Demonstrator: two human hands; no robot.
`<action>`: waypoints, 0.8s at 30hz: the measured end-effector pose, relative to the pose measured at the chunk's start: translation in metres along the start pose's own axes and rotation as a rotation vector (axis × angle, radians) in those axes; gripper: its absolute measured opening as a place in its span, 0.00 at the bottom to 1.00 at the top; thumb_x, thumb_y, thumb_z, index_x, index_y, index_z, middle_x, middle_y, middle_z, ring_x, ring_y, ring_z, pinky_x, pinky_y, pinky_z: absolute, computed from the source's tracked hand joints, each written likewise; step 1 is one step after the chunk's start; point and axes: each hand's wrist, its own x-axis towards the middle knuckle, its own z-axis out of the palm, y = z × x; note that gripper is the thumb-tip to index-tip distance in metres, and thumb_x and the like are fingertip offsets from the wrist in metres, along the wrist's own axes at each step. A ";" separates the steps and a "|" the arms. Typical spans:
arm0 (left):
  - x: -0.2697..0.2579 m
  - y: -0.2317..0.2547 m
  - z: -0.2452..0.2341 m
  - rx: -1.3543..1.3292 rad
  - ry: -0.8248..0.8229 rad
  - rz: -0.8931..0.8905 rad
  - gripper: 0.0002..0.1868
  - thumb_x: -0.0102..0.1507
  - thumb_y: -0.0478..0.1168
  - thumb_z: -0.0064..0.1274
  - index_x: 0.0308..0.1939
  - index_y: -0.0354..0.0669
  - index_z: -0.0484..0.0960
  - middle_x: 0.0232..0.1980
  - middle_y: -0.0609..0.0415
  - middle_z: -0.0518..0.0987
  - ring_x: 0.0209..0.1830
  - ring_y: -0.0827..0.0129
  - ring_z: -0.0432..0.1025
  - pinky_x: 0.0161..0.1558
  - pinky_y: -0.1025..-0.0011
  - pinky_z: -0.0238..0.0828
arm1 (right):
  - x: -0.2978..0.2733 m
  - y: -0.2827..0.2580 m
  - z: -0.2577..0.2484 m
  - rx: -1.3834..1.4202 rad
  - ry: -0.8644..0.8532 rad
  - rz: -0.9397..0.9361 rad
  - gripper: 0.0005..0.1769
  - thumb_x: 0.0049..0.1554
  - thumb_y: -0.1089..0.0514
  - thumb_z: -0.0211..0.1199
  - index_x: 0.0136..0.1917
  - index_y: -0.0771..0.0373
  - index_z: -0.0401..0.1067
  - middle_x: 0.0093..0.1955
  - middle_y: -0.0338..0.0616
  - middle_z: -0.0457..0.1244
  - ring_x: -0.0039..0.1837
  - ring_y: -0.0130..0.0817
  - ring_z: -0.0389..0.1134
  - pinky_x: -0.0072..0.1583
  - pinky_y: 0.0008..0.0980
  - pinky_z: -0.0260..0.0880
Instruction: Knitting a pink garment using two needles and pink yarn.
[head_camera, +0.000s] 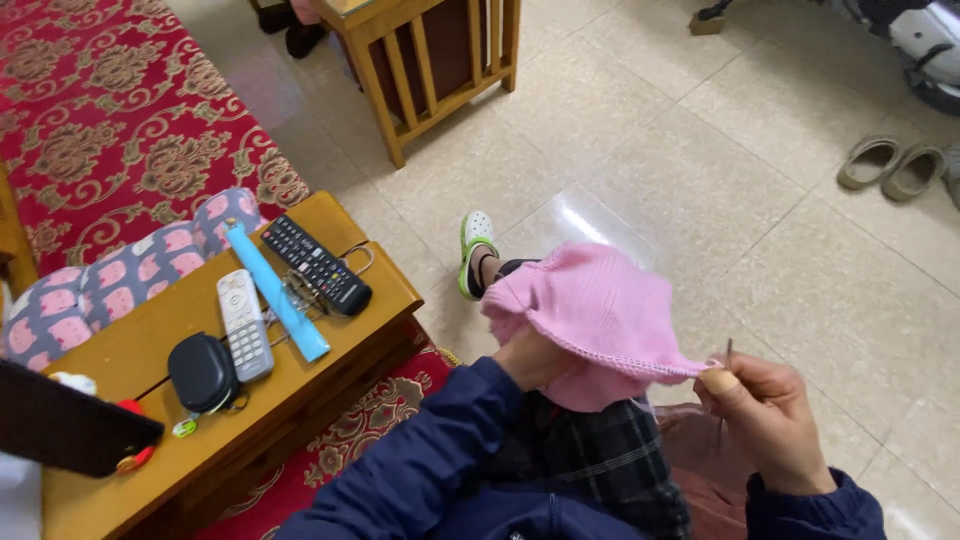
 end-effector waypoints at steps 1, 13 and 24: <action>0.010 0.002 0.012 0.001 -0.010 -0.003 0.18 0.69 0.42 0.53 0.60 0.38 0.81 0.56 0.49 0.81 0.53 0.60 0.75 0.53 0.58 0.78 | 0.000 -0.008 0.001 -0.005 0.009 -0.002 0.16 0.63 0.60 0.61 0.34 0.67 0.72 0.31 0.38 0.60 0.36 0.25 0.56 0.39 0.25 0.56; 0.012 0.028 -0.028 -0.412 -0.044 -0.012 0.36 0.56 0.16 0.34 0.64 0.42 0.79 0.56 0.46 0.81 0.48 0.59 0.76 0.48 0.67 0.76 | -0.004 0.073 -0.007 0.028 -0.070 0.460 0.17 0.58 0.60 0.69 0.33 0.75 0.79 0.30 0.52 0.69 0.32 0.35 0.69 0.35 0.31 0.67; 0.019 0.044 -0.047 0.149 0.121 0.170 0.31 0.57 0.23 0.61 0.66 0.35 0.78 0.60 0.43 0.83 0.52 0.62 0.79 0.56 0.66 0.80 | -0.015 0.093 0.011 -0.145 -0.348 0.368 0.16 0.58 0.59 0.72 0.30 0.68 0.80 0.30 0.34 0.62 0.36 0.23 0.61 0.37 0.29 0.60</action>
